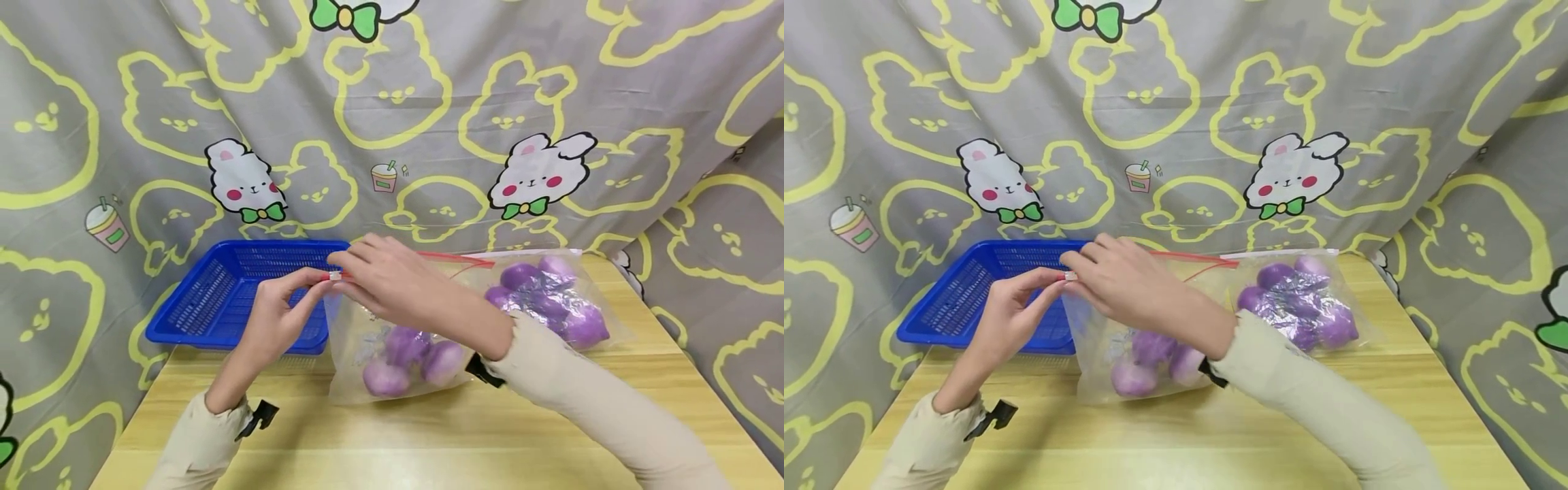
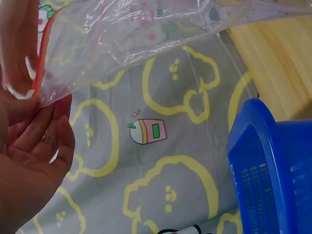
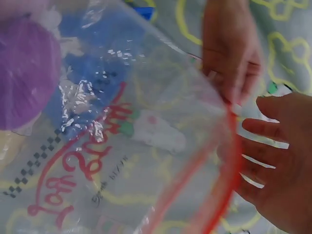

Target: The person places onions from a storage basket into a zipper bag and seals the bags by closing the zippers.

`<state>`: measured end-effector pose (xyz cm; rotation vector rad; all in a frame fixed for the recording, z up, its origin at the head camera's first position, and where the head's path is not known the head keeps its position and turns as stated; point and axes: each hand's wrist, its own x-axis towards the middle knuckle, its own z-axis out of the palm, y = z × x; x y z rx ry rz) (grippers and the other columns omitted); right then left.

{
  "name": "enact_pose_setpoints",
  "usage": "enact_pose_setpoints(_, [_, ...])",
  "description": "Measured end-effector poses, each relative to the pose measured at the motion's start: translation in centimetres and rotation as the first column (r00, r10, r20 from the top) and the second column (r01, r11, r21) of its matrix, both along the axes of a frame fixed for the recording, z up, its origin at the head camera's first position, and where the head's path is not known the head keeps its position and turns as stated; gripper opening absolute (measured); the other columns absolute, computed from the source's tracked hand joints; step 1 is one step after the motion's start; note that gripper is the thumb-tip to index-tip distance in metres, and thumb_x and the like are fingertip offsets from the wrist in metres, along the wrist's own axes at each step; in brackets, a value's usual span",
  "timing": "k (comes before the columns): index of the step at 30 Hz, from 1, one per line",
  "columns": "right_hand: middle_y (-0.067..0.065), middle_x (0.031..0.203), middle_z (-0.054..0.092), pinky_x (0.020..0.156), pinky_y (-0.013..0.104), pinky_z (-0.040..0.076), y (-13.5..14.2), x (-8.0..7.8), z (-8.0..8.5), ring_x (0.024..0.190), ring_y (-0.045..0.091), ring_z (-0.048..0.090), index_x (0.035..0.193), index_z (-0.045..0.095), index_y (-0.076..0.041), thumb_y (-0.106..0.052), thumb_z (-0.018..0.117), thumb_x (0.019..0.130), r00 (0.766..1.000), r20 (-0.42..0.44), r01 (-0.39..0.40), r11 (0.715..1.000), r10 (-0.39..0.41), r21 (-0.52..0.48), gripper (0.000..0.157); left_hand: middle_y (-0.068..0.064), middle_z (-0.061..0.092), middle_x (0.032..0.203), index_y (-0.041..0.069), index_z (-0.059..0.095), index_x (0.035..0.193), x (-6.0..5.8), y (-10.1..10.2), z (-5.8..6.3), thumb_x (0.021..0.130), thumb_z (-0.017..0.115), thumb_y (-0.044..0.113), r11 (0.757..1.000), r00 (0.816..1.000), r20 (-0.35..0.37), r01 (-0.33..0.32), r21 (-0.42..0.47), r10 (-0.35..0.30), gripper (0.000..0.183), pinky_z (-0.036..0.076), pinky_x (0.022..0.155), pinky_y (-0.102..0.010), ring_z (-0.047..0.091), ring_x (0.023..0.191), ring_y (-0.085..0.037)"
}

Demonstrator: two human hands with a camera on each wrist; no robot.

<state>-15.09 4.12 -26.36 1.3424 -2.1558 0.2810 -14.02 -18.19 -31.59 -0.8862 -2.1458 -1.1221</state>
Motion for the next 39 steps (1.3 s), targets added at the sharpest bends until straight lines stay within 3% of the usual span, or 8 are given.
enact_pose_setpoints(4, [-0.002,0.079,0.059,0.070,0.028,0.042,-1.6,-0.8,-0.3,0.075,0.018,0.053,0.093,0.061,-0.013,-0.030,0.057,0.102,0.993,-0.104,0.065,0.993,-0.055,0.098,0.020,-0.002,0.075,0.093,0.006,0.075,0.101,0.1,0.2,0.0,0.091,0.066,-0.006,1.000,1.000,-0.008,-0.004,0.003,0.005,0.018,0.052,0.073,-0.017,0.071,0.082,-0.014])
enact_pose_setpoints(6, [-0.002,0.074,0.057,0.068,0.029,0.042,-1.7,-1.0,-0.4,0.070,0.019,0.053,0.089,0.059,-0.013,-0.028,0.058,0.101,0.990,-0.125,0.075,0.990,-0.060,0.122,0.019,-0.001,0.076,0.093,0.006,0.076,0.099,0.1,0.3,-0.1,0.091,0.066,-0.005,1.000,1.000,-0.010,-0.008,0.013,0.008,0.017,0.051,0.072,-0.016,0.071,0.081,-0.015])
enact_pose_setpoints(13, [-0.001,0.077,0.058,0.069,0.029,0.045,-1.1,-1.2,-0.1,0.073,0.019,0.056,0.090,0.060,-0.013,-0.021,0.057,0.102,0.992,-0.121,0.058,0.989,-0.042,0.138,0.014,-0.002,0.076,0.088,0.007,0.076,0.096,-0.2,0.7,0.0,0.090,0.069,-0.004,0.999,0.999,-0.046,-0.018,0.036,0.020,0.015,0.050,0.067,-0.019,0.071,0.076,-0.016])
enact_pose_setpoints(26, [-0.002,0.083,0.061,0.071,0.031,0.049,0.7,-1.9,-0.6,0.083,0.019,0.060,0.092,0.062,-0.014,-0.018,0.059,0.101,0.995,-0.075,0.075,0.987,-0.065,0.143,0.010,-0.002,0.075,0.084,0.009,0.077,0.092,-0.1,0.4,-0.4,0.088,0.070,-0.005,0.997,0.999,-0.034,-0.039,0.066,0.041,0.016,0.043,0.058,-0.021,0.067,0.070,-0.016])
enact_pose_setpoints(30, [-0.002,0.085,0.064,0.074,0.032,0.051,1.1,-2.1,-0.7,0.082,0.020,0.062,0.095,0.064,-0.013,-0.019,0.058,0.101,0.996,-0.065,0.074,0.987,-0.065,0.143,0.011,0.000,0.075,0.085,0.010,0.077,0.092,-0.1,0.3,-0.5,0.089,0.070,-0.004,0.997,0.999,-0.035,-0.036,0.070,0.039,0.016,0.044,0.059,-0.021,0.069,0.073,-0.018])
enact_pose_setpoints(39, [-0.002,0.078,0.059,0.065,0.030,0.047,3.0,-2.4,-1.1,0.073,0.020,0.055,0.090,0.061,-0.013,-0.021,0.057,0.102,0.994,-0.005,0.111,0.986,-0.111,0.124,0.015,-0.001,0.075,0.084,0.010,0.077,0.092,-0.3,-0.2,-0.8,0.088,0.070,-0.005,0.996,0.998,-0.024,-0.062,0.070,0.064,0.017,0.043,0.059,-0.020,0.070,0.074,-0.018])
